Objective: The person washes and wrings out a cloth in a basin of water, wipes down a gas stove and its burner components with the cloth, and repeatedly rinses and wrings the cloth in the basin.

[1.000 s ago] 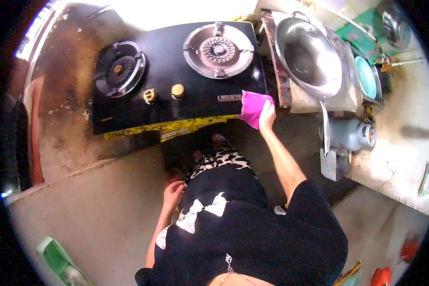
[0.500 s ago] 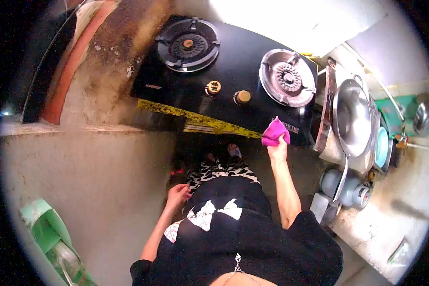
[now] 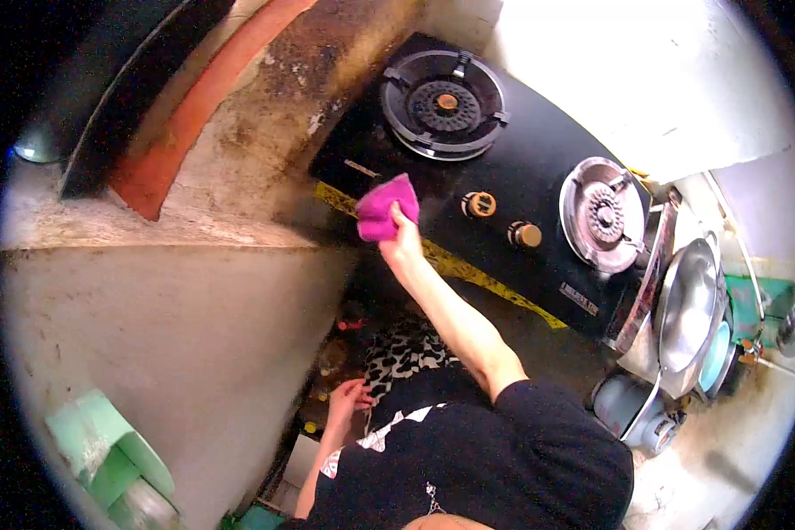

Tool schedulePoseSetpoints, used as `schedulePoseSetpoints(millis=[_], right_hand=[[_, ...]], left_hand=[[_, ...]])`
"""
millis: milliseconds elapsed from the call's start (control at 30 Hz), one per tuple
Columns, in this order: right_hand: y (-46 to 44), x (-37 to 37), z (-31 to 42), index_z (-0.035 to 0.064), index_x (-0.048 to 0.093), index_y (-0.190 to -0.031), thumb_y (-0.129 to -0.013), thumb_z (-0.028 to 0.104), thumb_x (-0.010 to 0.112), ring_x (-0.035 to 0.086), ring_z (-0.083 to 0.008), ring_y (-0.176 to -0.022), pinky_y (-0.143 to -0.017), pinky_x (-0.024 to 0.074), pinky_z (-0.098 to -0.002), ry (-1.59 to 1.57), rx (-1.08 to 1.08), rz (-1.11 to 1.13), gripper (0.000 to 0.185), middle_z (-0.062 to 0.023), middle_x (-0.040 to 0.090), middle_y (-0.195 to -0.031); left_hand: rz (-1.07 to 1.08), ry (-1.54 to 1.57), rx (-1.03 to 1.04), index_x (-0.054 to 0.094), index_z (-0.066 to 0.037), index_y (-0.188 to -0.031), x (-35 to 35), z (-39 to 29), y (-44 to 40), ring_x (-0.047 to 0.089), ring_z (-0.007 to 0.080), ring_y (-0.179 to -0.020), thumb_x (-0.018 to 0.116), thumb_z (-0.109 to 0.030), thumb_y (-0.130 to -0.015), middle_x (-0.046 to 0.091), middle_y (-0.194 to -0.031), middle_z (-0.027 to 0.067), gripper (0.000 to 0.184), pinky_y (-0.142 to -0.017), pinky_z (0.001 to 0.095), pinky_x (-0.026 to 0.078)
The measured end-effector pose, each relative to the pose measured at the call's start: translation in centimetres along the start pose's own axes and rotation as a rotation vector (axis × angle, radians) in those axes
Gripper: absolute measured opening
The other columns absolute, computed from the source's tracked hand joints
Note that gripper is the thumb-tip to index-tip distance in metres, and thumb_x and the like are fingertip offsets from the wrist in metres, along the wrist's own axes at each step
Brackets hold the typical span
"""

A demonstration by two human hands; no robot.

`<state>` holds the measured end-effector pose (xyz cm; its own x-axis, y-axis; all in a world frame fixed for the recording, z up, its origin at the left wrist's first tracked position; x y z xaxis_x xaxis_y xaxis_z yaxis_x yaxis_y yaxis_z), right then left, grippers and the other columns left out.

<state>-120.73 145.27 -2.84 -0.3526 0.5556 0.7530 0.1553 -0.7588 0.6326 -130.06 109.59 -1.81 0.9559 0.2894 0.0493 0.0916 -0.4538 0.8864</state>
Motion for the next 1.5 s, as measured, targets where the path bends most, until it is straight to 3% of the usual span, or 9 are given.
schedulePoseSetpoints(millis=[400, 467, 533, 600, 733, 833, 967, 1233, 1500], right_hand=[[-6.9, 10.4, -12.6, 0.0019, 0.057, -0.098, -0.075, 0.008, 0.063, 0.059, -0.0239, -0.078, -0.067, 0.0488, -0.0383, 0.052, 0.131, -0.044, 0.024, -0.0077, 0.061, -0.090], [-10.2, 6.2, -15.2, 0.0039, 0.057, -0.100, -0.075, 0.002, 0.058, 0.057, -0.0204, -0.081, -0.073, 0.0468, -0.0350, 0.306, 0.437, 0.091, 0.025, -0.0061, 0.061, -0.091], [-3.1, 7.6, -9.8, 0.0018, 0.057, -0.103, -0.075, -0.004, 0.051, 0.057, -0.0181, -0.085, -0.075, 0.0457, -0.0323, 0.816, 0.157, 0.073, 0.029, -0.0074, 0.061, -0.093], [0.8, 8.7, -4.9, 0.0016, 0.056, -0.106, -0.076, -0.006, 0.048, 0.056, -0.0171, -0.087, -0.077, 0.0445, -0.0308, 0.801, -0.035, 0.261, 0.032, -0.0072, 0.061, -0.095], [9.4, 12.4, 6.2, 0.0034, 0.052, -0.113, -0.069, -0.010, 0.046, 0.055, -0.0245, -0.097, -0.087, 0.0409, -0.0299, 1.271, -0.989, 0.660, 0.047, -0.0130, 0.056, -0.106], [10.8, 9.9, 8.5, 0.0060, 0.044, -0.120, -0.061, 0.003, 0.055, 0.031, -0.0349, -0.123, -0.099, 0.0275, -0.0473, 1.946, -1.228, 0.752, 0.061, -0.0187, 0.038, -0.126], [8.6, 3.8, 9.0, 0.0084, 0.041, -0.127, -0.067, 0.045, 0.064, 0.015, -0.0365, -0.130, -0.104, 0.0055, -0.0554, 2.170, -1.101, 0.525, 0.073, -0.0215, 0.024, -0.137], [18.1, -5.3, 17.7, 0.0117, 0.050, -0.115, -0.077, 0.021, 0.050, 0.039, -0.0307, -0.119, -0.101, 0.0238, -0.0489, 2.142, -1.377, 0.039, 0.039, -0.0138, 0.044, -0.126], [25.7, -16.7, 34.2, 0.0181, 0.048, -0.122, -0.083, 0.018, 0.048, 0.028, -0.0301, -0.126, -0.101, 0.0219, -0.0506, 2.157, -1.207, -0.634, 0.039, -0.0137, 0.037, -0.133]], left_hand=[[-0.139, 0.252, -0.061, 0.050, 0.001, -0.110, -4.1, 5.1, 2.9, 0.061, 0.0185, -0.070, 0.050, -0.019, -0.088, 0.060, -0.093, 0.0132, 0.030, -0.059, 0.0270, 0.051], [-0.122, 0.145, -0.063, 0.051, 0.001, -0.110, -3.6, 4.4, 3.1, 0.061, 0.0184, -0.070, 0.050, -0.019, -0.088, 0.060, -0.093, 0.0130, 0.030, -0.059, 0.0270, 0.051], [-0.106, 0.079, -0.095, 0.051, 0.001, -0.110, -3.2, 3.2, 1.8, 0.061, 0.0180, -0.070, 0.051, -0.021, -0.088, 0.060, -0.093, 0.0127, 0.031, -0.059, 0.0264, 0.051], [-0.039, 0.011, -0.024, 0.050, 0.001, -0.110, -2.7, 1.4, 1.8, 0.061, 0.0179, -0.071, 0.050, -0.024, -0.088, 0.061, -0.093, 0.0125, 0.033, -0.059, 0.0267, 0.051], [0.007, 0.004, -0.022, 0.049, 0.001, -0.112, -2.7, -0.9, -0.7, 0.061, 0.0194, -0.071, 0.051, -0.024, -0.088, 0.060, -0.095, 0.0127, 0.034, -0.059, 0.0279, 0.050], [0.102, -0.181, 0.016, 0.048, 0.001, -0.112, -1.9, -3.3, -1.7, 0.061, 0.0201, -0.070, 0.050, -0.022, -0.088, 0.060, -0.093, 0.0129, 0.034, -0.059, 0.0286, 0.051], [0.123, -0.248, 0.031, 0.049, 0.001, -0.111, 0.2, -5.8, -2.2, 0.061, 0.0205, -0.070, 0.050, -0.019, -0.088, 0.060, -0.091, 0.0129, 0.030, -0.058, 0.0292, 0.050], [0.235, -0.440, 0.042, 0.052, 0.000, -0.108, 4.2, -9.8, -2.3, 0.061, 0.0203, -0.070, 0.050, -0.017, -0.088, 0.061, -0.091, 0.0126, 0.026, -0.059, 0.0298, 0.051], [0.404, -0.637, 0.025, 0.049, 0.002, -0.111, 10.7, -12.1, -4.3, 0.062, 0.0207, -0.073, 0.051, -0.021, -0.088, 0.060, -0.097, 0.0148, 0.033, -0.062, 0.0307, 0.052]])
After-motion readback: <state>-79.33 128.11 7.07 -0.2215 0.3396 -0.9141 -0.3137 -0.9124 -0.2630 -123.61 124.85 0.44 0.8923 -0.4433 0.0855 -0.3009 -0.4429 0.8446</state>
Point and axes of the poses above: each hand's wrist, its own y-axis away from the middle knuckle, its own x-axis out of the palm, z = x × y, the point moved 5 cm from there along -y, towards the middle knuckle
